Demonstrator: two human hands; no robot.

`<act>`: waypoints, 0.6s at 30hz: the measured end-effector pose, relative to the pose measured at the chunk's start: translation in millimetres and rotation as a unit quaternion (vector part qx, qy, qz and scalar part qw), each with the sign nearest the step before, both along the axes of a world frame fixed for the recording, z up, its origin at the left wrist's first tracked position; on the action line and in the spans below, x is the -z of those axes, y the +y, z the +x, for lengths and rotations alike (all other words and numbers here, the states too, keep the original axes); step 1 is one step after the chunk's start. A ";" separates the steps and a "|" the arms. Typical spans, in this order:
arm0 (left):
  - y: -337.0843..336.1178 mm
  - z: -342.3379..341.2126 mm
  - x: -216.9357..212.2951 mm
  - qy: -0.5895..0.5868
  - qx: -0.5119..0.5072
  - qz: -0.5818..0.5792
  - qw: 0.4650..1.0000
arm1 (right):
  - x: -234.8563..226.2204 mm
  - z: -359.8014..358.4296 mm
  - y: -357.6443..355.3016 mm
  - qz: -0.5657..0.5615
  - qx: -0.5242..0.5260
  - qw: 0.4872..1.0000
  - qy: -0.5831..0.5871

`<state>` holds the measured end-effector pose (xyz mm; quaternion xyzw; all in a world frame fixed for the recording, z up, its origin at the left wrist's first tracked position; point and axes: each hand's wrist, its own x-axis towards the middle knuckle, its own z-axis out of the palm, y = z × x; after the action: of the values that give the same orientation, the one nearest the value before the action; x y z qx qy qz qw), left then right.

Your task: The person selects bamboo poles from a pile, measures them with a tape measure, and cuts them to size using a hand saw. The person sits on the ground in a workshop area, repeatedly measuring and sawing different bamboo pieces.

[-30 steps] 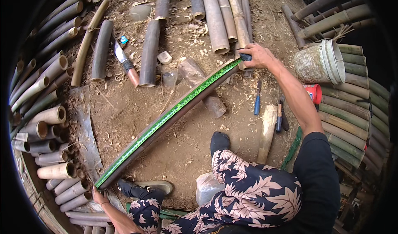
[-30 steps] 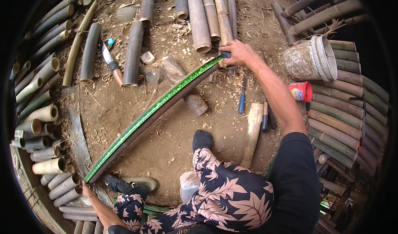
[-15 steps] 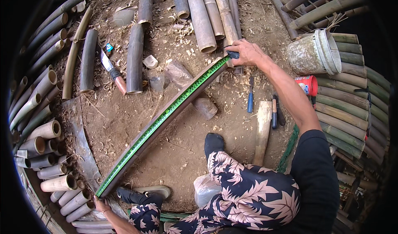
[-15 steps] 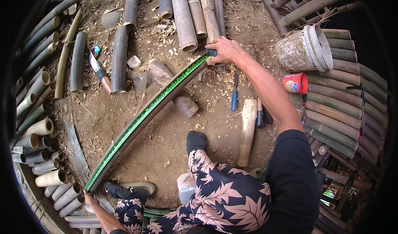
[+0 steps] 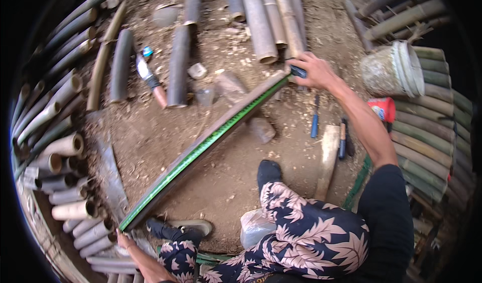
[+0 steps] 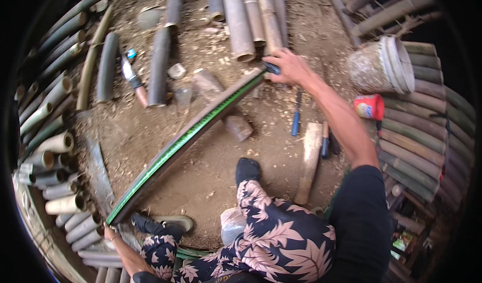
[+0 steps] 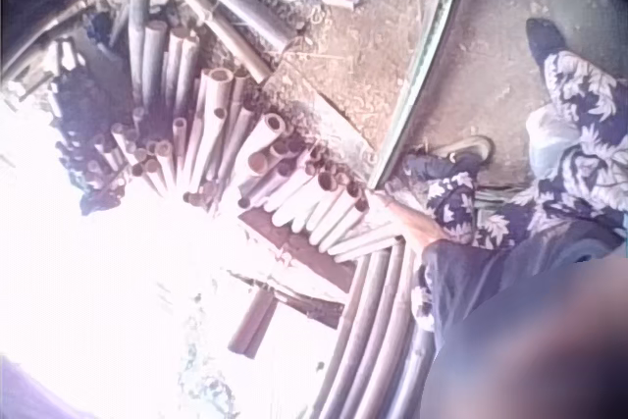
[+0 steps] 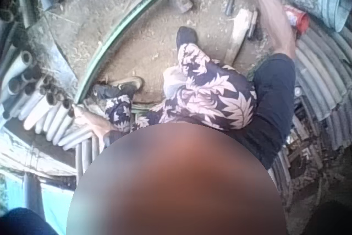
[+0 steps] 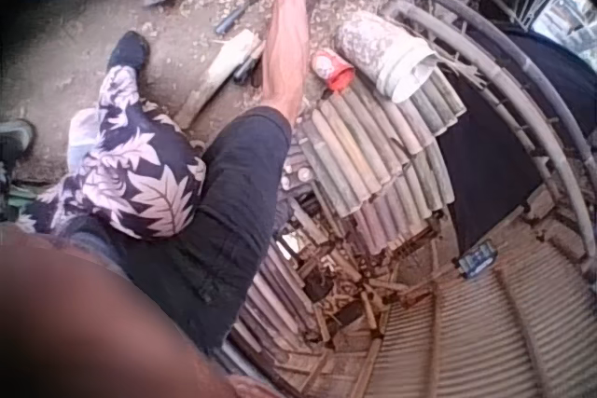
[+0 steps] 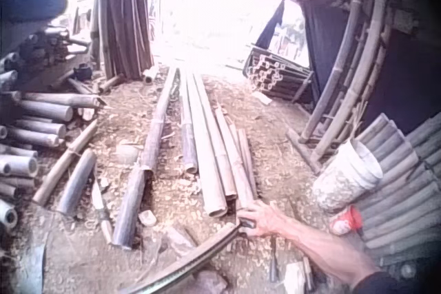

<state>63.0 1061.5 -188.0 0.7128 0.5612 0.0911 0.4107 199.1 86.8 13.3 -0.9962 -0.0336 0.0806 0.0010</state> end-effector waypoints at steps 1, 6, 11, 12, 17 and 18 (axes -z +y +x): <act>-0.2 11.5 -1.6 0.047 0.001 0.089 0.995 | -5.4 -17.0 -0.3 0.037 -0.050 0.998 -0.031; -100.7 51.9 -60.9 -0.313 0.093 -0.035 0.945 | -40.9 -99.2 108.7 0.133 -0.054 0.989 0.047; -346.9 78.4 -153.0 -0.066 0.428 -0.203 0.878 | -7.0 -175.3 174.5 0.189 0.045 0.978 0.073; -378.3 72.0 -152.4 -0.055 0.560 -0.177 0.807 | 12.9 -192.2 167.4 0.233 0.063 0.968 0.073; -461.4 58.2 -131.4 -0.017 0.718 0.269 0.641 | 131.5 -276.6 52.9 0.114 0.184 0.950 0.226; -429.5 47.8 -93.8 -0.028 0.657 0.377 0.652 | 136.9 -275.8 67.8 0.104 0.182 0.949 0.236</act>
<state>110.8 632.0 -94.2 0.9859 -0.1484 0.0211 0.0741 -76.7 154.7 -123.7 -0.9322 0.1413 0.3082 0.1270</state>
